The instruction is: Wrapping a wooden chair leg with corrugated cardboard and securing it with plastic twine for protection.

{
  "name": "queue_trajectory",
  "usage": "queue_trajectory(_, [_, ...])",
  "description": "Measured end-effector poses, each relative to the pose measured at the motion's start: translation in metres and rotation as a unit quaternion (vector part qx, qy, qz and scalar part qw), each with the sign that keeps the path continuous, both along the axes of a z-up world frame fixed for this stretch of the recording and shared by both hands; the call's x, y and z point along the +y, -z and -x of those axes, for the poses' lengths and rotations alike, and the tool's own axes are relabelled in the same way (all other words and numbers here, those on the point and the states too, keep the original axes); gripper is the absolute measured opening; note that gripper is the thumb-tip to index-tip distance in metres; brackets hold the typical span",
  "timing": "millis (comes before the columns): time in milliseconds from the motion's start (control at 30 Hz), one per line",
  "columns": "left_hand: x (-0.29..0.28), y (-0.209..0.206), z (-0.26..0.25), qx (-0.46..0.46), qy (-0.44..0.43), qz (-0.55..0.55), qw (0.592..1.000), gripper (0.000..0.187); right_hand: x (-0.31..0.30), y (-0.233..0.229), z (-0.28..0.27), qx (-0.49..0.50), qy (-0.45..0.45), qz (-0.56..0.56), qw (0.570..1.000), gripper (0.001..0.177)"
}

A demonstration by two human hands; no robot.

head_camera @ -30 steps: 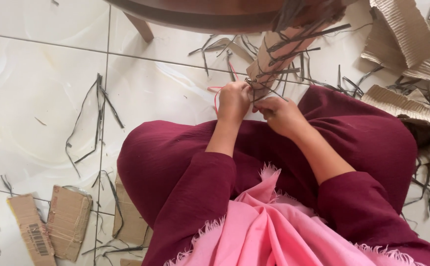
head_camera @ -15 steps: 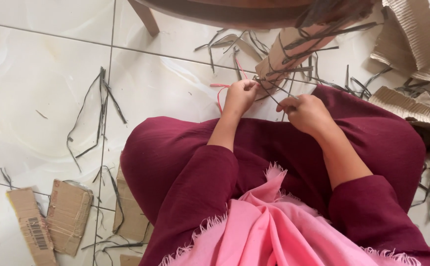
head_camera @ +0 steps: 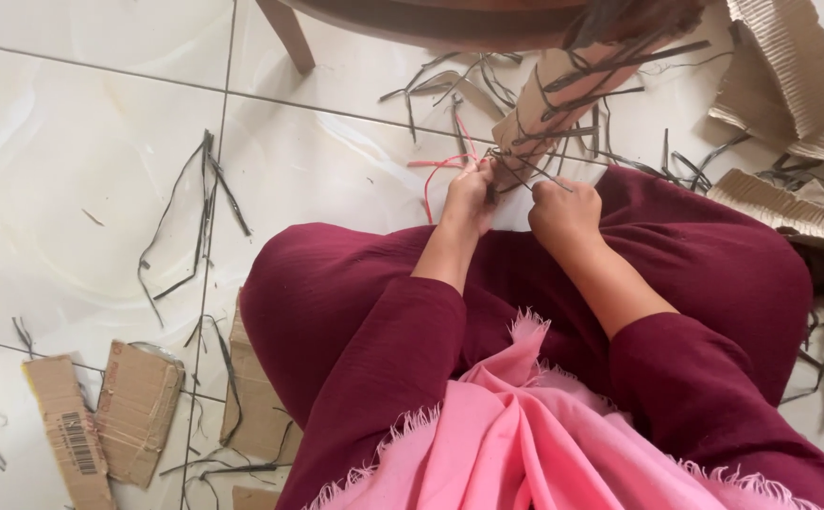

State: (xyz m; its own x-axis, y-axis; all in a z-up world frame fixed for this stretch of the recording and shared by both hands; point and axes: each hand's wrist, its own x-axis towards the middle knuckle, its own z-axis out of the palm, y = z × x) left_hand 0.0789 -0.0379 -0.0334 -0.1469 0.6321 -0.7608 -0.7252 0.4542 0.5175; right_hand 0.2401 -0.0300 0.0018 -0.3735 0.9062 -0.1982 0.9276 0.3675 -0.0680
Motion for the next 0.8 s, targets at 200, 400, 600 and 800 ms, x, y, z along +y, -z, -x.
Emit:
queue_trajectory(200, [-0.006, -0.093, 0.003, -0.118, -0.090, -0.015, 0.989, 0.019, -0.010, -0.017, 0.002, 0.010, 0.049, 0.026, 0.998, 0.030])
queue_trajectory(400, [0.003, -0.087, 0.022, 0.108, 0.003, -0.008, 0.994, 0.020, -0.006, -0.034, 0.010, 0.024, 0.179, 0.168, 0.969, 0.033])
queue_trajectory(600, [0.005, -0.003, 0.036, 0.439, 0.365, 0.051, 0.819, 0.030, 0.006, -0.056, 0.013, 0.044, 0.199, 0.233, 0.951, 0.033])
queue_trajectory(800, [0.004, -0.025, 0.041, 0.455, 0.372, 0.021, 0.809, 0.022, 0.003, -0.094, 0.012, 0.092, 0.158, 0.274, 0.944, 0.035])
